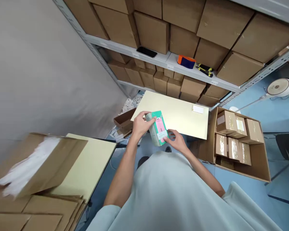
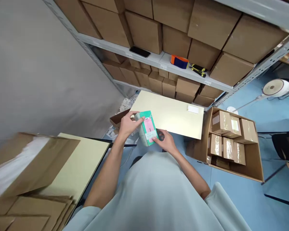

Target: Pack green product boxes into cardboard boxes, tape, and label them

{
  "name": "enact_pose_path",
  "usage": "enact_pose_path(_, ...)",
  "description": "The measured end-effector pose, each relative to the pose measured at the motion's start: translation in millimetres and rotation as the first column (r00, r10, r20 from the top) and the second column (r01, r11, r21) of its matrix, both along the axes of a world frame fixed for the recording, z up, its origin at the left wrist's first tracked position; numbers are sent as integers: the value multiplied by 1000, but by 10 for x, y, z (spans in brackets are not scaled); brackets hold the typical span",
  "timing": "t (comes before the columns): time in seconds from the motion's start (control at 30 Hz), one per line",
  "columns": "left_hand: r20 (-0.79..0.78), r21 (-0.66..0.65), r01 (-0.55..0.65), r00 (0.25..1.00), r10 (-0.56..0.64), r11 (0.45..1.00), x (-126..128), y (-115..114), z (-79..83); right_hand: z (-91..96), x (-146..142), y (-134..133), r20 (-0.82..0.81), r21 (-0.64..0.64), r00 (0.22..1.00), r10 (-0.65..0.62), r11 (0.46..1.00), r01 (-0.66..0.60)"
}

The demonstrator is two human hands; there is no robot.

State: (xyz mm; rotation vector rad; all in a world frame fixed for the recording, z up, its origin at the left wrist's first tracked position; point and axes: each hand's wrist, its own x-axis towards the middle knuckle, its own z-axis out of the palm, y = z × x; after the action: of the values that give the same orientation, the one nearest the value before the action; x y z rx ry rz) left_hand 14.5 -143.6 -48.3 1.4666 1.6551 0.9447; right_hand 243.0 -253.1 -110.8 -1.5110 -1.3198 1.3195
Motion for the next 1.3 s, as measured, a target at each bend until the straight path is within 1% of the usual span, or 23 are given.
enact_pose_path(0.07,-107,48,-14,994,20,999,175,236,-50,-9,49,193,144,71,988,-59,996,49)
enact_pose_path(0.13,-184,86,-11,983,27,996,324,433,-95,-39,19,367,216,93,973,-84,994,65)
enact_pose_path(0.2,-199,116,17,980,6,993,420,617,-136,-96,-40,539,233,107,963,-138,987,116)
enact_pose_path(0.23,-174,126,38,985,-16,991,438,713,-154,-132,-65,627,203,104,965,-168,983,149)
enact_pose_path(0.27,-123,125,63,991,-48,990,434,813,-170,-168,-81,715,140,90,972,-189,980,177)
enact_pose_path(0.33,57,70,129,990,-133,989,362,1033,-193,-224,-92,886,-64,25,979,-192,981,194)
enact_pose_path(0.4,270,-29,219,941,-204,975,235,1271,-201,-240,-97,1039,-275,-48,945,-175,985,168)
enact_pose_path(0.43,358,-71,269,906,-227,960,168,1392,-202,-233,-107,1109,-348,-74,922,-171,985,155)
enact_pose_path(0.5,467,-124,351,846,-258,928,49,1628,-209,-194,-154,1239,-419,-105,891,-172,985,140)
enact_pose_path(0.57,509,-145,382,820,-262,913,-31,1847,-235,-140,-238,1364,-429,-119,888,-166,985,127)
enact_pose_path(0.63,516,-152,361,823,-237,920,-78,2049,-287,-87,-349,1495,-379,-110,910,-169,984,137)
enact_pose_path(0.67,509,-153,337,833,-218,929,-95,2143,-319,-64,-414,1564,-316,-97,929,-190,981,167)
enact_pose_path(0.73,468,-152,280,865,-181,948,-127,2314,-378,-25,-562,1710,-127,-56,957,-261,965,256)
enact_pose_path(0.83,367,-106,233,913,-180,967,-187,2512,-417,4,-814,1934,165,14,923,-349,936,351)
enact_pose_path(0.9,342,-47,249,914,-219,967,-247,2602,-409,3,-959,2066,244,50,890,-385,921,385)
enact_pose_path(0.93,365,-30,265,901,-237,964,-287,2637,-405,-1,-1013,2121,234,59,883,-407,912,405)
enact_pose_path(0.97,412,-32,281,878,-244,959,-335,2668,-409,-4,-1049,2166,183,50,886,-426,904,425)
enact_pose_path(1.0,473,-56,298,848,-238,953,-390,2696,-423,-5,-1070,2203,92,21,893,-440,898,440)
enact_pose_path(1.07,600,-151,352,776,-198,924,-509,2737,-493,8,-1071,2254,-169,-93,880,-443,896,433)
enact_pose_path(1.1,651,-206,397,738,-178,894,-565,2748,-549,21,-1061,2272,-304,-159,847,-436,900,406)
enact_pose_path(1.17,737,-282,517,656,-162,808,-645,2746,-688,52,-1044,2307,-504,-256,755,-419,907,334)
enact_pose_path(1.23,825,-296,630,548,-141,718,-664,2706,-831,70,-1056,2344,-606,-292,688,-399,916,275)
enact_pose_path(1.3,894,-279,700,439,-88,657,-632,2640,-945,60,-1099,2382,-660,-296,649,-378,925,238)
